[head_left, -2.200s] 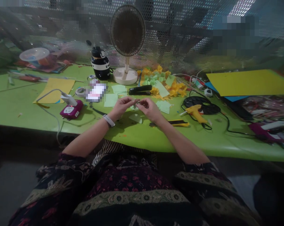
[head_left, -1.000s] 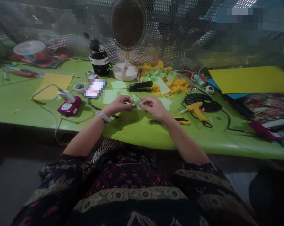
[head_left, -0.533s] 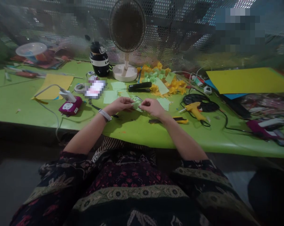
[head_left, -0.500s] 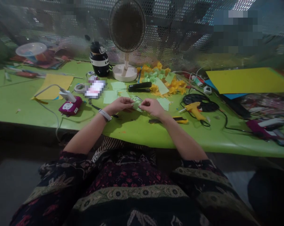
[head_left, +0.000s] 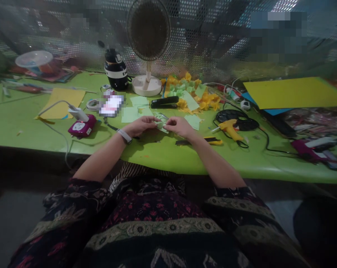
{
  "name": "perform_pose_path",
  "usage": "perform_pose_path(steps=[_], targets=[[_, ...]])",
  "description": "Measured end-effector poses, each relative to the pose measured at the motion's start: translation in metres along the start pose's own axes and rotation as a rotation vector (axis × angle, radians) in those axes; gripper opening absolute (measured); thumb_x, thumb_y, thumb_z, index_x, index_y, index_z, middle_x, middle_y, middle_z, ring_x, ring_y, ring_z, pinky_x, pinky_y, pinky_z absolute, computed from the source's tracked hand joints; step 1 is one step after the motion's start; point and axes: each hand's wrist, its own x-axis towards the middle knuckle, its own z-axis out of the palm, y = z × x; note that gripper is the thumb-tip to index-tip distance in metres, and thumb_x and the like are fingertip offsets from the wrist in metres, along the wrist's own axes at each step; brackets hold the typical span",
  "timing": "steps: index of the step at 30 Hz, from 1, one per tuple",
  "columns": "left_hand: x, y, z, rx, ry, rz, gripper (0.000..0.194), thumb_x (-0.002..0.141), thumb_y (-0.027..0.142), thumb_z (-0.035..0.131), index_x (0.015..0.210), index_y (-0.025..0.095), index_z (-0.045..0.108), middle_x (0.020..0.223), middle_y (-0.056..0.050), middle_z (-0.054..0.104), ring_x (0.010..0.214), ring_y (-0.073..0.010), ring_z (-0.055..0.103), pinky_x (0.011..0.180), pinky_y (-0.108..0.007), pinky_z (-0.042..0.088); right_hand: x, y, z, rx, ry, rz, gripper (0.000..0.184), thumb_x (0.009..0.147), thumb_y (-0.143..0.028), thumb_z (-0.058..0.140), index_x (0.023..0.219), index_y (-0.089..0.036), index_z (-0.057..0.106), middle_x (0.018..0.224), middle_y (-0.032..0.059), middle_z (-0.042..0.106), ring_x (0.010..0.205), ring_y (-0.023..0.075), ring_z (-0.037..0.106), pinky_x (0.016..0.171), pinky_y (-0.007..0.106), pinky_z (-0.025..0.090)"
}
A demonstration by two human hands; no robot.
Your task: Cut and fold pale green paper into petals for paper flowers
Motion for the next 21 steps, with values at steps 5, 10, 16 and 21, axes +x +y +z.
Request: perform_pose_path(steps=[5,10,16,21], targets=[[-0.001,0.001,0.002,-0.02,-0.013,-0.023,0.03,0.083,0.015,0.078,0.11,0.013,0.066,0.091,-0.006,0.076,0.077,-0.0142,0.074,0.087,-0.034,0.059,0.001,0.001,0.001,-0.021,-0.001,0.018,0.019,0.075,-0.03,0.076,0.075,-0.017,0.063,0.074,0.0022,0.066,0.066,0.014,0.056,0.063,0.026,0.043],[-0.006,0.006,0.007,-0.016,-0.008,-0.024,0.03,0.082,0.012,0.077,0.111,0.013,0.068,0.092,-0.006,0.075,0.076,-0.0124,0.072,0.087,-0.033,0.059,0.001,0.0,0.0,-0.027,-0.002,0.026,0.016,0.077,-0.025,0.076,0.074,-0.017,0.063,0.075,0.002,0.066,0.066,0.0138,0.057,0.064,0.026,0.043],[-0.007,0.009,0.013,-0.008,0.053,-0.004,0.028,0.08,0.016,0.079,0.106,0.012,0.07,0.09,-0.005,0.075,0.074,-0.0121,0.071,0.081,-0.031,0.06,-0.002,-0.003,0.0,-0.029,0.009,0.012,0.014,0.078,-0.024,0.074,0.075,-0.017,0.063,0.075,0.0015,0.066,0.067,0.0137,0.057,0.066,0.027,0.043],[-0.005,0.004,0.013,0.024,0.047,0.053,0.036,0.075,0.013,0.085,0.106,0.012,0.068,0.081,-0.003,0.076,0.074,-0.0109,0.072,0.084,-0.028,0.059,-0.003,-0.007,0.001,-0.011,0.028,0.002,0.015,0.078,-0.024,0.074,0.075,-0.017,0.061,0.072,0.0002,0.065,0.065,0.0127,0.057,0.063,0.026,0.043]])
